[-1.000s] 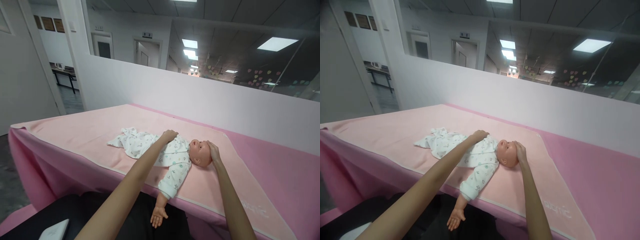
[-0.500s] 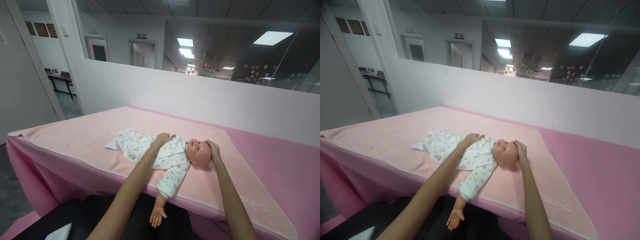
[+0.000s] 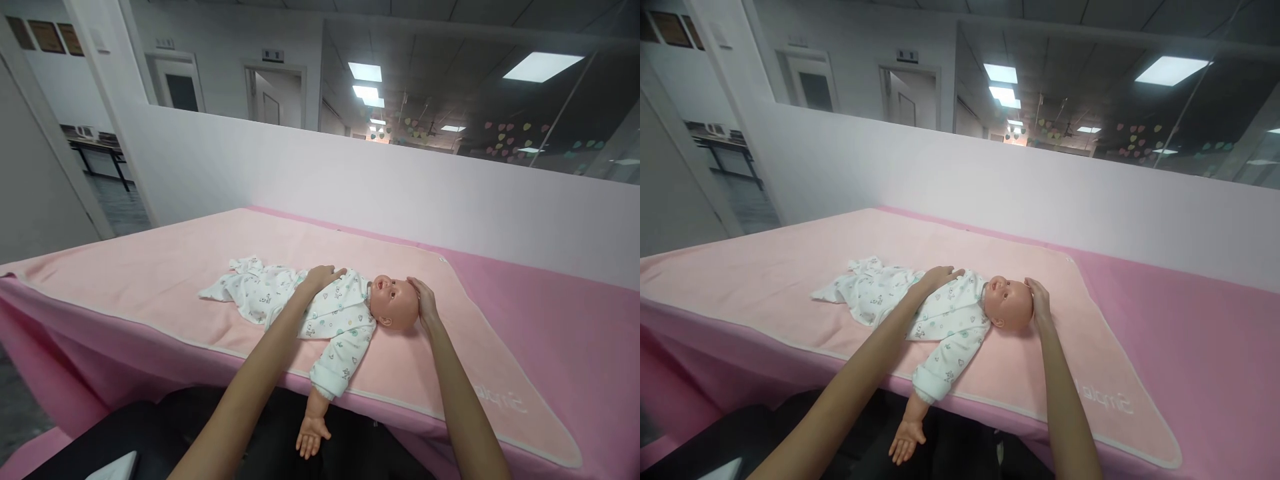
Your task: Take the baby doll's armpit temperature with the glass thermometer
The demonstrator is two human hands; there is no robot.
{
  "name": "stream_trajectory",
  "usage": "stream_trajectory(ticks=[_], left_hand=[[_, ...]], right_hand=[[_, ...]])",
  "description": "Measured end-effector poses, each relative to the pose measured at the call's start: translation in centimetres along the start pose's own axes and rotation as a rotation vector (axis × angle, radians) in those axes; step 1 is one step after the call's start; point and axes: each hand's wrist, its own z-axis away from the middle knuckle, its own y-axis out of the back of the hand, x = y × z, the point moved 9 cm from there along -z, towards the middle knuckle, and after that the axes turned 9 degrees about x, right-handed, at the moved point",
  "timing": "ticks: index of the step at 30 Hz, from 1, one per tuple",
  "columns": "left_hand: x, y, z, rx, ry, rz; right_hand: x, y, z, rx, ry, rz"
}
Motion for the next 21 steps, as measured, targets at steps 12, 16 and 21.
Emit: stream_trajectory(ticks=[12, 16, 21], left_hand=[[-0.2, -0.4, -0.2, 0.003, -0.049, -0.012], [0.0, -0.1, -0.2, 0.035, -0.054, -0.019], [0.4, 0.2, 0.2, 0.024, -0.046, -0.032]], right_hand=[[0.9, 0.8, -0.2, 0.022, -0.060, -0.027], [1.3, 0.5, -0.2, -0.003, -0.065, -0.007], [1.7, -0.2, 0.5, -0.056, -0.107, 0.001]])
